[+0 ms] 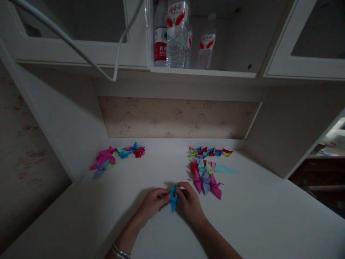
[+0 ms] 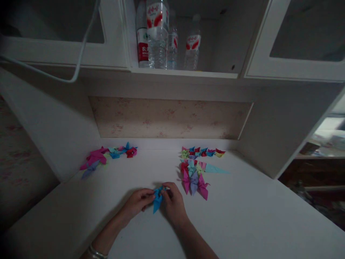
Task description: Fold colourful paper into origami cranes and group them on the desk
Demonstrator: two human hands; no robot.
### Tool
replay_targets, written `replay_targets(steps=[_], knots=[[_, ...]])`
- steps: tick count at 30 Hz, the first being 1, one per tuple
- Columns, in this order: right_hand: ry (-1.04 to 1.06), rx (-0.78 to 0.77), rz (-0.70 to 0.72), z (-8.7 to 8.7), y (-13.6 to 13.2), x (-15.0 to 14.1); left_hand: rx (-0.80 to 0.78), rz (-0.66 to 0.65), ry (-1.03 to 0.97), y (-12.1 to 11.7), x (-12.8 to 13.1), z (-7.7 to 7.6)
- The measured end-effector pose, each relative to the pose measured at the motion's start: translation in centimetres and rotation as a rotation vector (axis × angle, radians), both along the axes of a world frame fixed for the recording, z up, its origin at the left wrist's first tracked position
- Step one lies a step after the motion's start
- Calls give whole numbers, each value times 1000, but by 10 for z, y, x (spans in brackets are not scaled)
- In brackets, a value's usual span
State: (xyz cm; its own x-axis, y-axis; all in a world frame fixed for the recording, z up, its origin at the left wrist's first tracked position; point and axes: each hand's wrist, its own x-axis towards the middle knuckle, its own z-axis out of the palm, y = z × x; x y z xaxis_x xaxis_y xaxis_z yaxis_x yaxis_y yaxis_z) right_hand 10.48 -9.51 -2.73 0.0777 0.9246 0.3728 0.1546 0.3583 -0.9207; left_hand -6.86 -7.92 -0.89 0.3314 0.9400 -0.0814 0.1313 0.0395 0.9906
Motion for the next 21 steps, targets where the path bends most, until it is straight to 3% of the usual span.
replay_targets(steps=[11, 17, 21], knots=[[291, -206, 84, 2, -1, -7, 68, 166, 4, -2, 0, 8], [25, -3, 86, 1, 3, -2, 24, 206, -18, 3, 0, 4], [-60, -19, 79, 2, 2, -1, 35, 152, -39, 2, 2, 3]])
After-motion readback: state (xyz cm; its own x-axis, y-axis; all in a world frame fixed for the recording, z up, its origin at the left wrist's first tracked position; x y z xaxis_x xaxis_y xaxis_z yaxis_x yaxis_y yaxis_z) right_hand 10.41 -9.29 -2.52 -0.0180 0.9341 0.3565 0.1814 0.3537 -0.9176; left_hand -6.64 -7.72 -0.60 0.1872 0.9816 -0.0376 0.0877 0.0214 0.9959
